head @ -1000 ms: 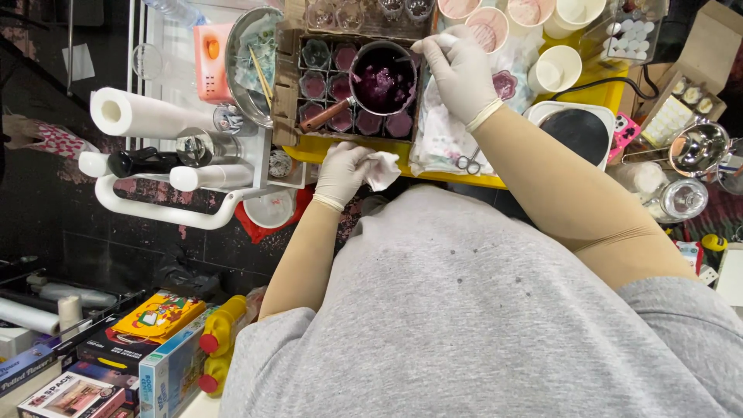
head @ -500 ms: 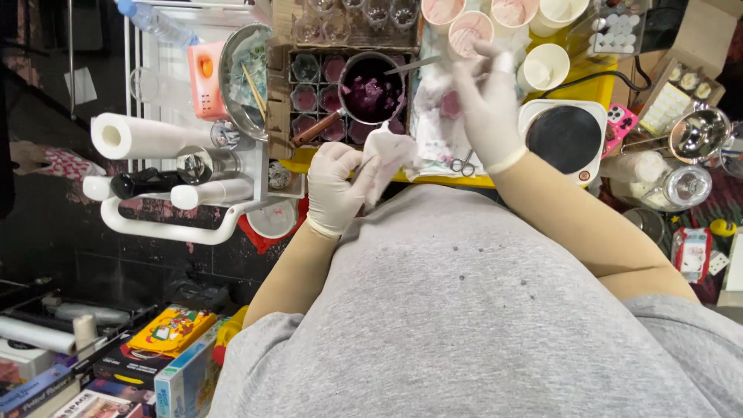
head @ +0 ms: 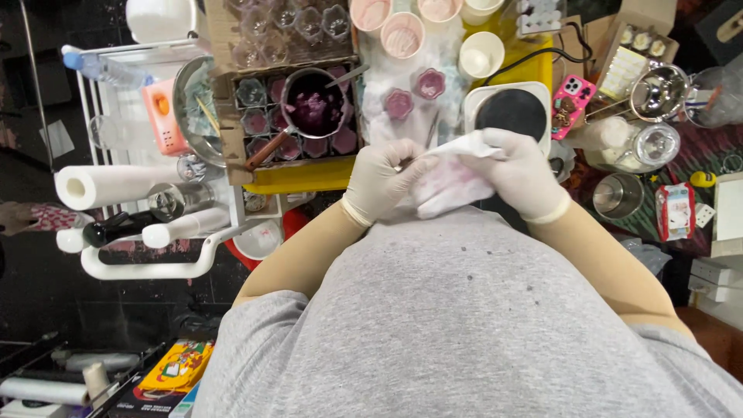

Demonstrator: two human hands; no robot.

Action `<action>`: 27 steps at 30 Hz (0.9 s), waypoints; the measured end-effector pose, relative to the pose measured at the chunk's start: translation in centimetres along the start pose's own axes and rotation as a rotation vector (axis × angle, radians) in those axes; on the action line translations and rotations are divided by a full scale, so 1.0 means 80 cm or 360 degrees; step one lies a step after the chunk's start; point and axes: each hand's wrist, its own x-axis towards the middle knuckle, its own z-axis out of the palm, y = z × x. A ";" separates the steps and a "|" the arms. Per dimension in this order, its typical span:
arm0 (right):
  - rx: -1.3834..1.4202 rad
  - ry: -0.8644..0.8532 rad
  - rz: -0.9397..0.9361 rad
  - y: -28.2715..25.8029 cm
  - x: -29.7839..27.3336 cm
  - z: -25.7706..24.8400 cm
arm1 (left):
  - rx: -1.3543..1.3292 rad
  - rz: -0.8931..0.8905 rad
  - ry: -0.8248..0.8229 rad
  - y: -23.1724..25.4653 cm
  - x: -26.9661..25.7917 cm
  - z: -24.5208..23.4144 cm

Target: Manually cleaning and preparing purple flower-shaped wax melts at a workbench.

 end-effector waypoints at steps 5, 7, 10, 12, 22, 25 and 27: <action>0.0134 0.0386 -0.0012 0.002 -0.052 -0.064 | 0.0587 0.0666 0.0489 -0.079 0.037 0.022; 0.0190 0.0504 -0.0033 0.009 -0.065 -0.084 | 0.0830 0.0752 0.0676 -0.114 0.058 0.032; 0.0213 0.0606 -0.0080 0.013 -0.074 -0.096 | 0.1061 0.0524 0.0769 -0.161 0.090 0.043; 0.0141 0.0625 -0.0069 0.017 -0.079 -0.098 | 0.1177 0.0355 0.0759 -0.169 0.106 0.043; 0.0141 0.0534 -0.0093 0.029 -0.068 -0.102 | 0.0970 0.0098 0.0799 -0.144 0.104 0.034; -0.0004 0.0617 -0.0124 0.031 -0.052 -0.101 | 0.0315 0.0039 0.0683 -0.093 0.075 0.028; -0.0243 0.0728 -0.0229 0.035 -0.040 -0.094 | -0.0806 0.0014 0.0234 -0.059 0.052 0.020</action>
